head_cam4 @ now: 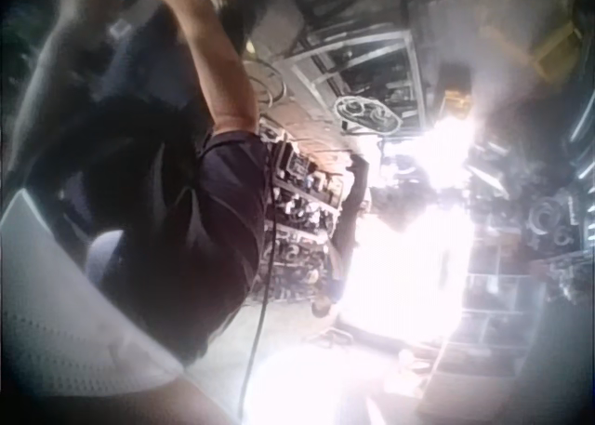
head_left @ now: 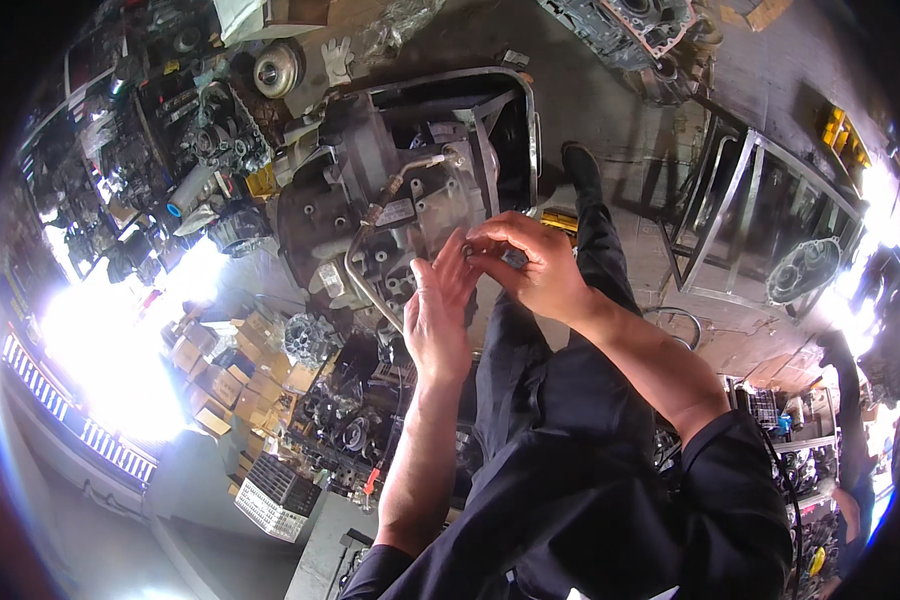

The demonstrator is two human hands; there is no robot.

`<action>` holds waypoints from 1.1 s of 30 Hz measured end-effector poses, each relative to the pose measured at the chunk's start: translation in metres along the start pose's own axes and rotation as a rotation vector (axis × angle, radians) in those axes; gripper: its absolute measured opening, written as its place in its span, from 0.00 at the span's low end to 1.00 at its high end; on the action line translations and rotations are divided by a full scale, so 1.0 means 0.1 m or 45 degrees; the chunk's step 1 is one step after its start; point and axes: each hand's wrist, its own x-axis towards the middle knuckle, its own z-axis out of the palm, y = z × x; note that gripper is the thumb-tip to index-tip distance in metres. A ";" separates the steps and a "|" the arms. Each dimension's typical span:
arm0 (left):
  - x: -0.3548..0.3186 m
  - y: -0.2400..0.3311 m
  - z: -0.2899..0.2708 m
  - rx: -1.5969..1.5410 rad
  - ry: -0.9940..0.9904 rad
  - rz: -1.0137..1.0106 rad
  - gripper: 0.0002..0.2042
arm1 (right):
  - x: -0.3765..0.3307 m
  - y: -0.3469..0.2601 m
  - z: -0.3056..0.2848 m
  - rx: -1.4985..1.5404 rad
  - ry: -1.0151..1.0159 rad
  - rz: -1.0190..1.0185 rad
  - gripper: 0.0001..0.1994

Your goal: The person assembles a transmission by inserting bolts into the casing, attaching a metal pipe, and tightening fasteners. They handle bolts, washers, and a metal pipe while working on the transmission casing in a workshop.

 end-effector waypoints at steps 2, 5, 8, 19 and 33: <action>0.00 0.04 0.00 -0.036 -0.034 0.003 0.36 | 0.00 -0.03 0.00 0.020 0.012 -0.012 0.18; -0.01 0.07 0.00 -0.053 -0.099 0.017 0.36 | 0.01 -0.06 0.01 0.047 0.034 -0.002 0.18; -0.04 0.07 0.04 0.083 -0.154 0.097 0.36 | 0.01 -0.08 0.03 0.087 0.085 0.022 0.16; -0.03 0.12 0.09 -0.090 -0.251 0.231 0.34 | -0.04 -0.07 -0.02 0.594 0.185 0.370 0.11; 1.00 0.27 -2.43 1.630 1.084 0.915 0.20 | 0.16 2.05 -0.06 -0.474 0.286 0.345 0.10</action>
